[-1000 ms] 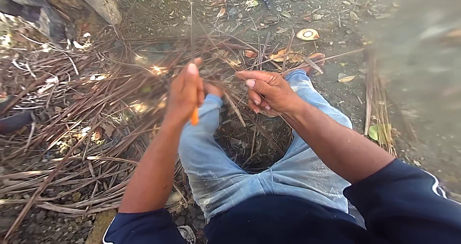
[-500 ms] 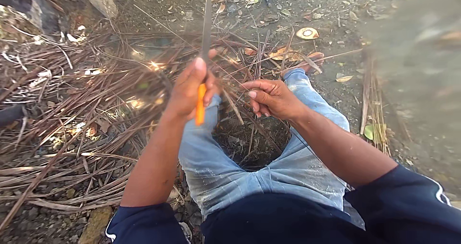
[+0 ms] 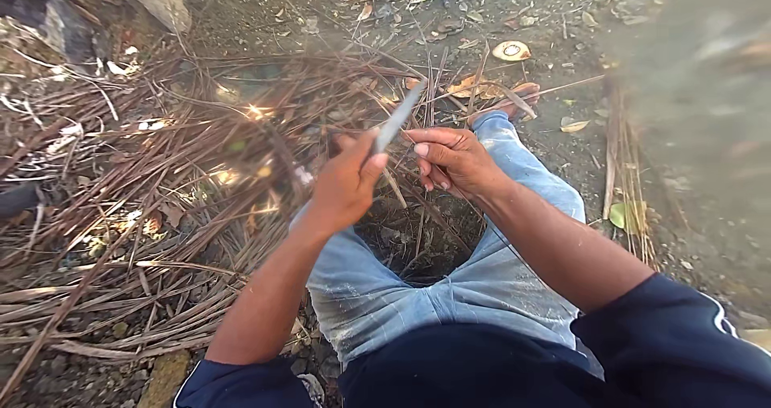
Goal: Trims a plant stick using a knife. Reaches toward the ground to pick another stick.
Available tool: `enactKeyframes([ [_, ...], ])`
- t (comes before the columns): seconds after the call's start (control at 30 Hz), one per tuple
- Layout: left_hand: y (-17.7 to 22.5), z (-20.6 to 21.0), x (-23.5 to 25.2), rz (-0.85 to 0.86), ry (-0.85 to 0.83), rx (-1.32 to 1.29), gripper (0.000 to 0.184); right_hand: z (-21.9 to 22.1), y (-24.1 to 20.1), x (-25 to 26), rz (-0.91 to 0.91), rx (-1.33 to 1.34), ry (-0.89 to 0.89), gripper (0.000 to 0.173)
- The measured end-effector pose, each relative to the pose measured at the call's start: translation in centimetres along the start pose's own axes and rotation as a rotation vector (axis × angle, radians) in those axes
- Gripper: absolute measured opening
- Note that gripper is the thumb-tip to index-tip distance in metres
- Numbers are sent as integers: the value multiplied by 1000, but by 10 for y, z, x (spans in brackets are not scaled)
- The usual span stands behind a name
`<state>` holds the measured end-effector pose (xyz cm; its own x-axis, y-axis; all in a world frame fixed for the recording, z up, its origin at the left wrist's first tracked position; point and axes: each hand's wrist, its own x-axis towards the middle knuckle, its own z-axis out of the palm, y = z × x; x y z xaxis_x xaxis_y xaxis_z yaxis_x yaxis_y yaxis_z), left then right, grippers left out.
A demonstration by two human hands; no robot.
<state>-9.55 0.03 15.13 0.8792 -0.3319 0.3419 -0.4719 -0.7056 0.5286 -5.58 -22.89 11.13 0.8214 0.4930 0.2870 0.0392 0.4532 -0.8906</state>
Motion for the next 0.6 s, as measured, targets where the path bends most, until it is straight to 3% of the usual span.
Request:
enactKeyframes([
  [0.07, 4, 5, -2, 75, -48, 38, 51, 1, 1, 1, -8, 18, -15, 19],
  [0.2, -5, 2, 5, 42, 47, 44, 50, 7, -2, 0, 35, 70, 4, 32],
  [0.33, 1, 16, 0, 133, -5, 114, 53, 8, -3, 2, 3, 175, -23, 32],
  [0.6, -5, 9, 0, 135, 43, 142, 53, 8, 0, -2, 2, 205, -55, 27],
])
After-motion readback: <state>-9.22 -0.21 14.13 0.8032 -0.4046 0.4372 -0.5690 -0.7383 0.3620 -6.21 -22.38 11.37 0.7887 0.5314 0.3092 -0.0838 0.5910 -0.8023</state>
